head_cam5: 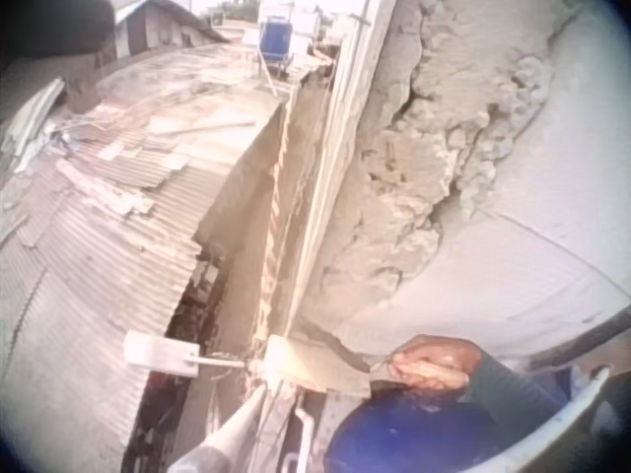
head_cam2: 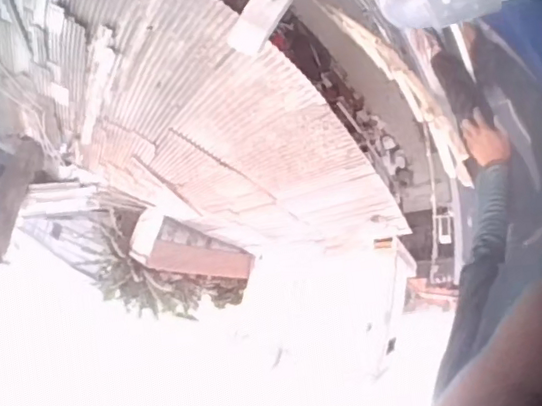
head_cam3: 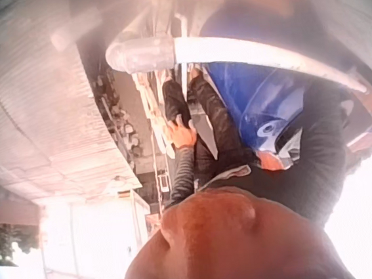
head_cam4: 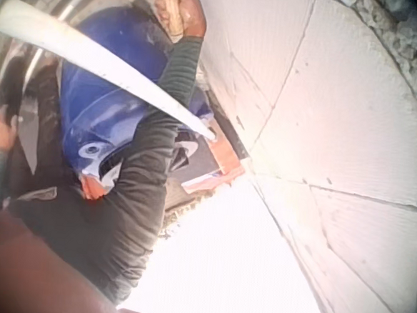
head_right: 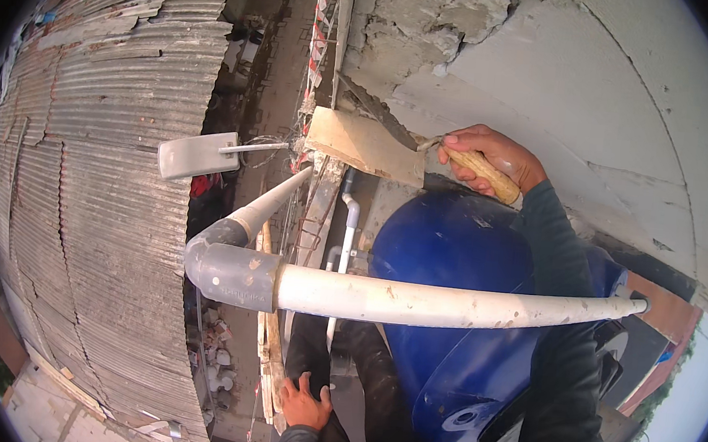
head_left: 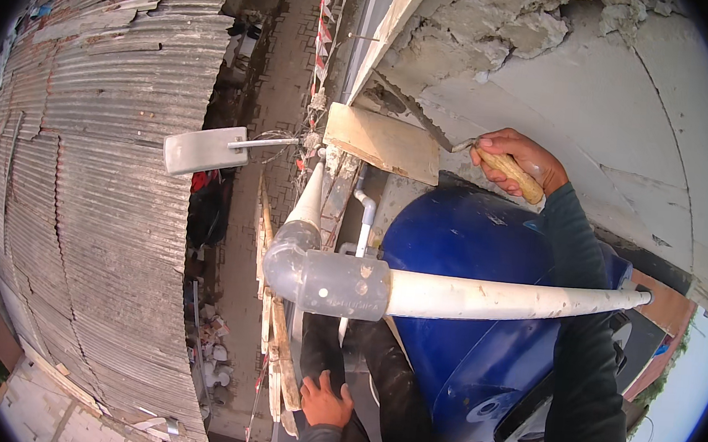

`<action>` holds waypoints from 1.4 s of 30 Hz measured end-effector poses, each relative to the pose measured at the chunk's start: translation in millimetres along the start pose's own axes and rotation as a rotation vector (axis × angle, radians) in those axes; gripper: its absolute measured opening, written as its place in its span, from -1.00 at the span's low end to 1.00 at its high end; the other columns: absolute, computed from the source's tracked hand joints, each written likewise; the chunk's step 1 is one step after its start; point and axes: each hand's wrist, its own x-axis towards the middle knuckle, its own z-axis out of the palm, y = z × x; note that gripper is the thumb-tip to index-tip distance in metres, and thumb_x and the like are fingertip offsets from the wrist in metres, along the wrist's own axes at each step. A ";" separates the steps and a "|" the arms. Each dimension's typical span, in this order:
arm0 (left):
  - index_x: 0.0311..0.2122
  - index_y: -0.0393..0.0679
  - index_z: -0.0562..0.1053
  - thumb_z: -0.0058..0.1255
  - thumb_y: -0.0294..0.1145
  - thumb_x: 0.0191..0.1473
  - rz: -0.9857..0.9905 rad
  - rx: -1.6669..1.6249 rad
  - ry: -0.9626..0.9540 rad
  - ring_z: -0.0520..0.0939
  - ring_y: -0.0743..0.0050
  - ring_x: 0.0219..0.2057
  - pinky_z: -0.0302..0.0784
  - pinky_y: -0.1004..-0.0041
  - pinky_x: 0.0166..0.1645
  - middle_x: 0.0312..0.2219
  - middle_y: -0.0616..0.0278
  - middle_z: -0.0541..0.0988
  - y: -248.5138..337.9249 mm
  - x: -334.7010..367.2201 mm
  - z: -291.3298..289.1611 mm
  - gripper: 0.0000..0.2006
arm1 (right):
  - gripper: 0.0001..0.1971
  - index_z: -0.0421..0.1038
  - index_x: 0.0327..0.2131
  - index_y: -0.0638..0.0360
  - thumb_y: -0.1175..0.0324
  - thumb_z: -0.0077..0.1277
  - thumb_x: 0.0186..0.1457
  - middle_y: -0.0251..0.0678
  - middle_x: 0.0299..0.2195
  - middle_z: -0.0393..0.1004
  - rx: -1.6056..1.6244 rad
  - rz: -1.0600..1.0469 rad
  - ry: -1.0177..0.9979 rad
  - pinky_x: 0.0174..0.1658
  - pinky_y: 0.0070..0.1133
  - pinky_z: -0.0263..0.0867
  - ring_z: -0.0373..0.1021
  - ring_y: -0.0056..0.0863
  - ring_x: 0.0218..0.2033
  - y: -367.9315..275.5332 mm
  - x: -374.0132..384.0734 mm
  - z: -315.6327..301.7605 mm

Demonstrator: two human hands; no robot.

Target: The person applies cement to the edge of a wall using a trowel and a wooden board. The person scoops cement from a small container onto the trowel and then spreads it onto the wall, using the board to help shape and hold the cement in place.

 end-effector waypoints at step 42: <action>0.33 -0.06 0.19 0.08 0.04 0.12 0.126 -0.081 0.105 0.51 -0.28 0.06 0.43 -0.04 0.13 0.04 -0.26 0.44 -9.4 52.0 -12.7 -0.26 | -0.68 0.45 -0.33 0.23 0.13 -0.02 0.28 -0.37 -0.52 0.41 -0.072 0.070 0.058 -0.58 -0.59 0.27 0.34 -0.64 -0.61 104.8 -255.9 185.7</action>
